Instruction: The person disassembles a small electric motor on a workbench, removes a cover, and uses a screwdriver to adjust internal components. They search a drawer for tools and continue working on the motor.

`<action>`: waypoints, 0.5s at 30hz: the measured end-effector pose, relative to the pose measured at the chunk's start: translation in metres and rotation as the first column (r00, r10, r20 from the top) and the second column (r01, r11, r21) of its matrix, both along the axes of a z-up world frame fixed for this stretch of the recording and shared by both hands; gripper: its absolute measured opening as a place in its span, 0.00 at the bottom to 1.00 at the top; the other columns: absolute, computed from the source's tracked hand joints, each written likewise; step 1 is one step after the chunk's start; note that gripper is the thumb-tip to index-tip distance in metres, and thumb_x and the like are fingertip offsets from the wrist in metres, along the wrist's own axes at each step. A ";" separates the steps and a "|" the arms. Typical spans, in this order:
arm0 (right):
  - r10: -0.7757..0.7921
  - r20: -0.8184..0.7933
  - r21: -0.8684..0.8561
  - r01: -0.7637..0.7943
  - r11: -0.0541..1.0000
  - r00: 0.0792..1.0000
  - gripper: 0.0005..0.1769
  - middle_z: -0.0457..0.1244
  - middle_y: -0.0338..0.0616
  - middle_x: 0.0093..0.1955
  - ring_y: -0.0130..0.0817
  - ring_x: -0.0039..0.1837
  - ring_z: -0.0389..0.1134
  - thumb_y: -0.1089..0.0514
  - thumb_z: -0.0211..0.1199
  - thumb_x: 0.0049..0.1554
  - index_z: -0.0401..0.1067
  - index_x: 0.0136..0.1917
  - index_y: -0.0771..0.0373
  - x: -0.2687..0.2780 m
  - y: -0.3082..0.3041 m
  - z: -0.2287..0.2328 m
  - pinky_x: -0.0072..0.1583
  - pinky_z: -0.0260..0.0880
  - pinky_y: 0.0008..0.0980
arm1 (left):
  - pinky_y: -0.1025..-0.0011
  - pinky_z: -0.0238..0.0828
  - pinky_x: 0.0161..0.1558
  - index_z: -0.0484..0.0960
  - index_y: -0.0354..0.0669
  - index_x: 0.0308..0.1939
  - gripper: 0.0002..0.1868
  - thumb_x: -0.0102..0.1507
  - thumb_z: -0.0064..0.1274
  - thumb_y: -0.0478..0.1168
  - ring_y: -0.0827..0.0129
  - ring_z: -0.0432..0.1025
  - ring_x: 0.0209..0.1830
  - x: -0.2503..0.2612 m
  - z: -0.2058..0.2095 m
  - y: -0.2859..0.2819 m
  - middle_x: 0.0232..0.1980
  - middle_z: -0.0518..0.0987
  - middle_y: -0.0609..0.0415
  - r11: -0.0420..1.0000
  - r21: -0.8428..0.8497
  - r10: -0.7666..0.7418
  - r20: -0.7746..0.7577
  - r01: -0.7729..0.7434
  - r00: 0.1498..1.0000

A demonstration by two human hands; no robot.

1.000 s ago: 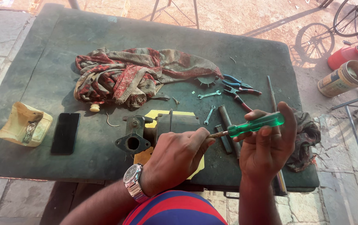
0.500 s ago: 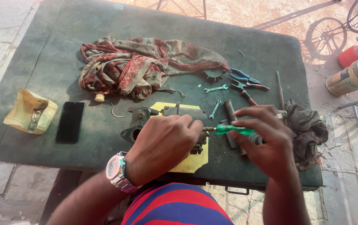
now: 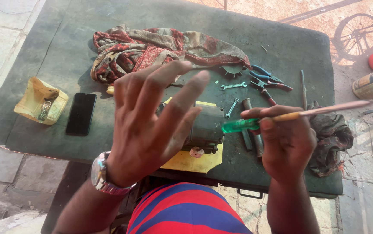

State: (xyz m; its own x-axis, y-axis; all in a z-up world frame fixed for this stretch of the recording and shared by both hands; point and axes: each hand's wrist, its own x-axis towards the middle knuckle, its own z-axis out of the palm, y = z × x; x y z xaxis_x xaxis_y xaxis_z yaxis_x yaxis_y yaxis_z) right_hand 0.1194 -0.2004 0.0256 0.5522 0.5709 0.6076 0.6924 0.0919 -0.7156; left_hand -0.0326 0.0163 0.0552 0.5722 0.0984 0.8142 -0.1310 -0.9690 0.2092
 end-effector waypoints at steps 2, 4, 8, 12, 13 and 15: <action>0.048 -0.073 0.141 -0.037 0.989 0.996 0.06 0.72 0.47 0.54 0.25 0.53 0.75 0.61 0.57 0.73 0.65 0.62 0.65 -0.004 0.011 0.003 0.50 0.75 0.22 | 0.55 0.57 0.65 0.68 0.51 0.74 0.34 0.67 0.67 0.42 0.59 0.65 0.69 -0.011 -0.006 -0.003 0.73 0.67 0.52 0.998 -0.055 0.006 -0.069 -0.009 0.998; 0.013 -0.016 -0.085 -0.015 0.996 1.000 0.05 0.73 0.51 0.52 0.25 0.48 0.74 0.63 0.56 0.70 0.68 0.58 0.67 -0.004 0.019 0.002 0.48 0.75 0.24 | 0.53 0.56 0.67 0.68 0.51 0.75 0.35 0.66 0.66 0.43 0.57 0.65 0.70 -0.017 -0.012 -0.005 0.73 0.66 0.52 0.995 -0.100 0.009 -0.118 -0.021 0.993; -0.064 0.112 -0.070 0.073 0.995 0.992 0.04 0.73 0.50 0.54 0.23 0.46 0.75 0.63 0.55 0.73 0.68 0.59 0.65 0.002 0.014 -0.005 0.46 0.77 0.22 | 0.53 0.56 0.66 0.69 0.50 0.73 0.35 0.63 0.66 0.42 0.55 0.64 0.70 -0.020 -0.019 -0.009 0.72 0.66 0.52 0.988 -0.156 -0.006 -0.151 -0.018 0.988; 0.048 0.107 -0.045 -0.043 0.998 0.993 0.05 0.70 0.53 0.56 0.31 0.55 0.75 0.63 0.54 0.73 0.68 0.61 0.65 0.000 0.012 -0.015 0.52 0.81 0.26 | 0.53 0.56 0.67 0.69 0.50 0.73 0.35 0.64 0.65 0.43 0.54 0.63 0.71 -0.020 -0.022 -0.011 0.73 0.66 0.50 0.984 -0.176 -0.027 -0.162 -0.002 0.986; 0.030 0.119 -0.096 -0.018 0.995 0.992 0.05 0.72 0.53 0.54 0.31 0.52 0.76 0.63 0.55 0.72 0.70 0.59 0.65 -0.001 0.012 -0.014 0.50 0.81 0.25 | 0.53 0.56 0.67 0.69 0.50 0.73 0.35 0.64 0.65 0.43 0.54 0.63 0.70 -0.021 -0.022 -0.012 0.73 0.66 0.50 0.982 -0.187 -0.048 -0.167 0.017 0.985; -0.011 0.099 -0.043 0.015 0.999 0.995 0.05 0.72 0.52 0.53 0.28 0.49 0.76 0.63 0.55 0.72 0.71 0.58 0.65 0.001 0.016 -0.008 0.49 0.79 0.24 | 0.52 0.56 0.67 0.69 0.49 0.73 0.35 0.63 0.65 0.43 0.54 0.63 0.69 -0.018 -0.022 -0.012 0.73 0.66 0.49 0.977 -0.210 -0.079 -0.162 0.044 0.984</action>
